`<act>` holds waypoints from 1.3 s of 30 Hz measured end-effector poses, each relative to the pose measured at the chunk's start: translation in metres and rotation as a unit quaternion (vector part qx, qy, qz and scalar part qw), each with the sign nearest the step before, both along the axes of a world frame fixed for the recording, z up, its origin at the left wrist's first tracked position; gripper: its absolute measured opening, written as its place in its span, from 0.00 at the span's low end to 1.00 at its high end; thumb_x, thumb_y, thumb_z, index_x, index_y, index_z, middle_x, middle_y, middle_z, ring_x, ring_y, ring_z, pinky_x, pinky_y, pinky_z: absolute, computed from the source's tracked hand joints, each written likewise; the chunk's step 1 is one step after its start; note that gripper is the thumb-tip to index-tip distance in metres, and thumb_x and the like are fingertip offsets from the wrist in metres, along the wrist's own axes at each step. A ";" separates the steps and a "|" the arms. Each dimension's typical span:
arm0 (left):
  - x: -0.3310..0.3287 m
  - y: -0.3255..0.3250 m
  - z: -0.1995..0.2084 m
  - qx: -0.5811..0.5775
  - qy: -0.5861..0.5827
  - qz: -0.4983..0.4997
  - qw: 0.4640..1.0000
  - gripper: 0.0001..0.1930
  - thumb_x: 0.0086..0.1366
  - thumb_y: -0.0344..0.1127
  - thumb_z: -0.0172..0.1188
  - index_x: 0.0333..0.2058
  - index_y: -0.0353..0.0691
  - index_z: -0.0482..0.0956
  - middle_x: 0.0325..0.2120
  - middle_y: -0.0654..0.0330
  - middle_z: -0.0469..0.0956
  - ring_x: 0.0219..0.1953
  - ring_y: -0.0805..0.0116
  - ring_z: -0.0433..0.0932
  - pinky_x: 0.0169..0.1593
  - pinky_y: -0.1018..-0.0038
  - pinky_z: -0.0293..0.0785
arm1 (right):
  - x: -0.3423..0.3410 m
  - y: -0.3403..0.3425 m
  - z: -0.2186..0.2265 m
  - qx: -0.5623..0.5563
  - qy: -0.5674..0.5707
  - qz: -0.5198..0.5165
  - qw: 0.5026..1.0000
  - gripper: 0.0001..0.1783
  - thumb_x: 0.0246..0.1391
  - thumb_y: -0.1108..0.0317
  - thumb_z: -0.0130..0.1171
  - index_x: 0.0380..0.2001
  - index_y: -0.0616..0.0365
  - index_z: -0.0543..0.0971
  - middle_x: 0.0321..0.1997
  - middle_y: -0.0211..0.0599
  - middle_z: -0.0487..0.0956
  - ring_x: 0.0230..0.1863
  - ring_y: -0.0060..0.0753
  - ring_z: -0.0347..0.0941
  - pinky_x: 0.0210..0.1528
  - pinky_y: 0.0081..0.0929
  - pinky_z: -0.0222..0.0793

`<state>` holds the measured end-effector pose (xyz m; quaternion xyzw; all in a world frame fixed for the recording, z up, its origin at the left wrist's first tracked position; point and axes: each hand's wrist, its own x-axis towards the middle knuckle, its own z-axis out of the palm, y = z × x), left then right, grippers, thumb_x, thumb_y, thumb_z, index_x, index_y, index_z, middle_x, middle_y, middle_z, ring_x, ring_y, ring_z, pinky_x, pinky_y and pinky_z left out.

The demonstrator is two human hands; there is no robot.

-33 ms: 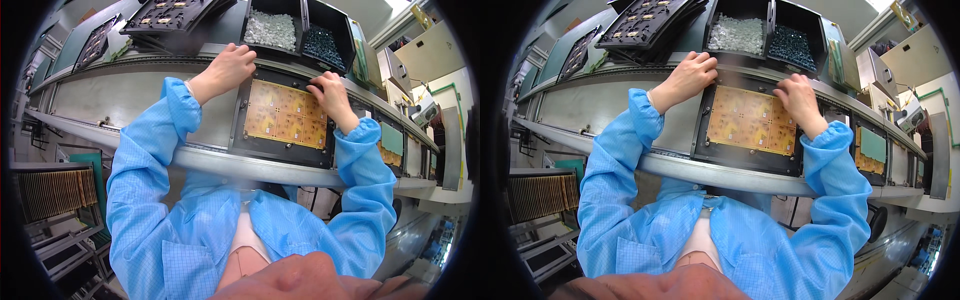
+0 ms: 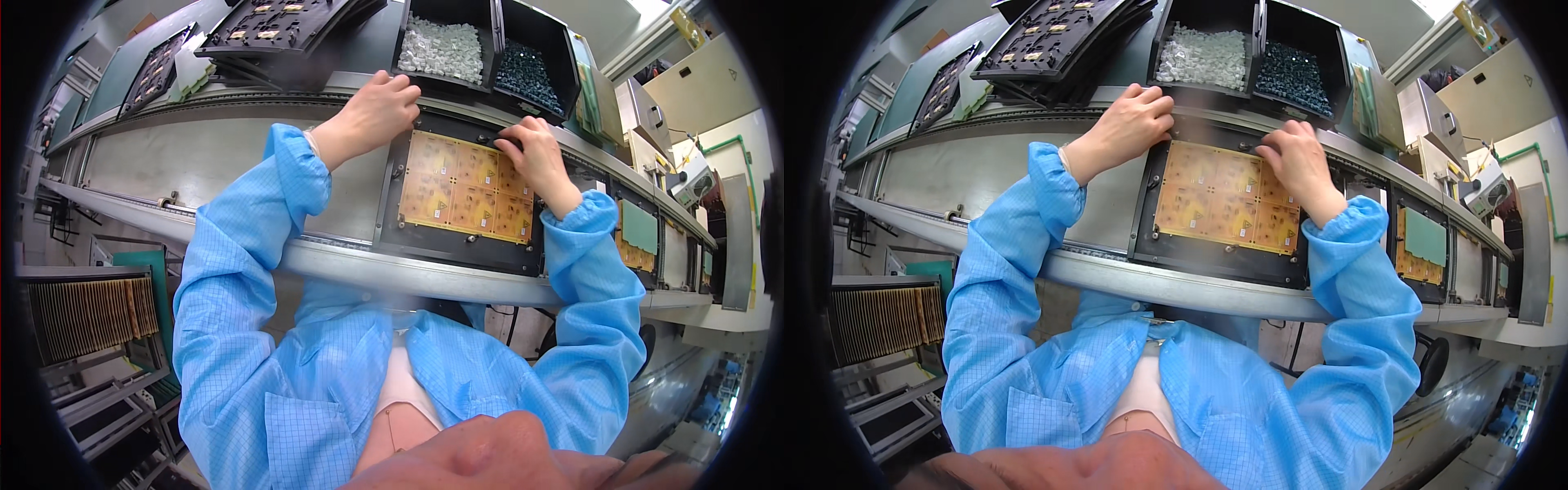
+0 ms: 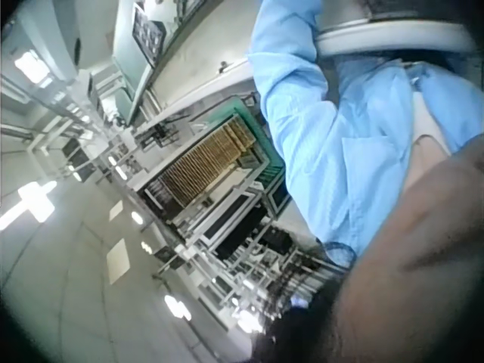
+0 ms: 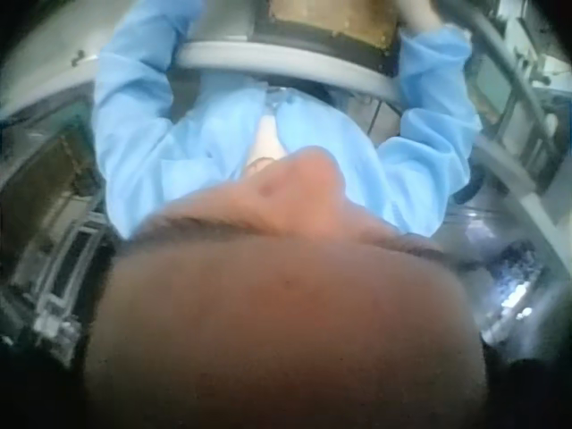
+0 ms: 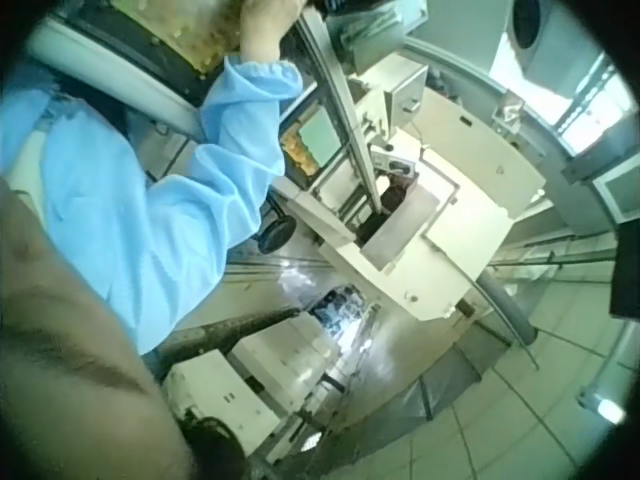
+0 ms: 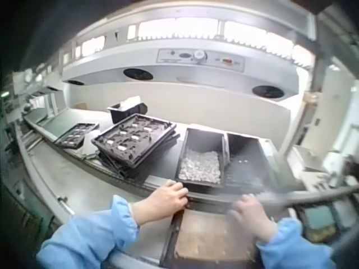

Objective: Assembling small electronic components onto a printed circuit board on a production line.

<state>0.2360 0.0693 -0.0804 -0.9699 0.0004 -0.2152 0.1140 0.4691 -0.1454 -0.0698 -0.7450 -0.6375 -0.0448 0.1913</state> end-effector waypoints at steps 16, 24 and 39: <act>0.031 -0.025 0.019 -0.301 0.158 0.197 0.919 0.11 0.54 0.34 0.61 0.26 0.29 0.82 0.31 0.42 0.82 0.40 0.43 0.82 0.47 0.55 0.79 | 0.002 0.028 -0.004 -0.079 -0.031 0.032 0.996 0.06 0.51 0.70 0.67 0.30 0.62 0.85 0.34 0.43 0.80 0.46 0.48 0.73 0.50 0.40 0.72; 0.031 -0.031 0.000 -0.274 0.090 0.188 0.939 0.12 0.55 0.36 0.63 0.24 0.29 0.82 0.31 0.45 0.82 0.41 0.45 0.81 0.48 0.56 0.79 | -0.010 0.041 0.015 -0.202 -0.006 -0.044 0.978 0.09 0.50 0.67 0.67 0.27 0.64 0.87 0.31 0.53 0.84 0.38 0.52 0.82 0.44 0.40 0.78; -0.024 -0.018 -0.008 -0.209 0.028 -0.198 0.957 0.11 0.57 0.45 0.69 0.29 0.45 0.81 0.33 0.67 0.75 0.42 0.65 0.73 0.46 0.68 0.68 | 0.044 -0.091 -0.022 -0.002 0.082 -0.200 0.976 0.17 0.60 0.58 0.65 0.39 0.64 0.84 0.34 0.50 0.85 0.33 0.44 0.82 0.39 0.35 0.76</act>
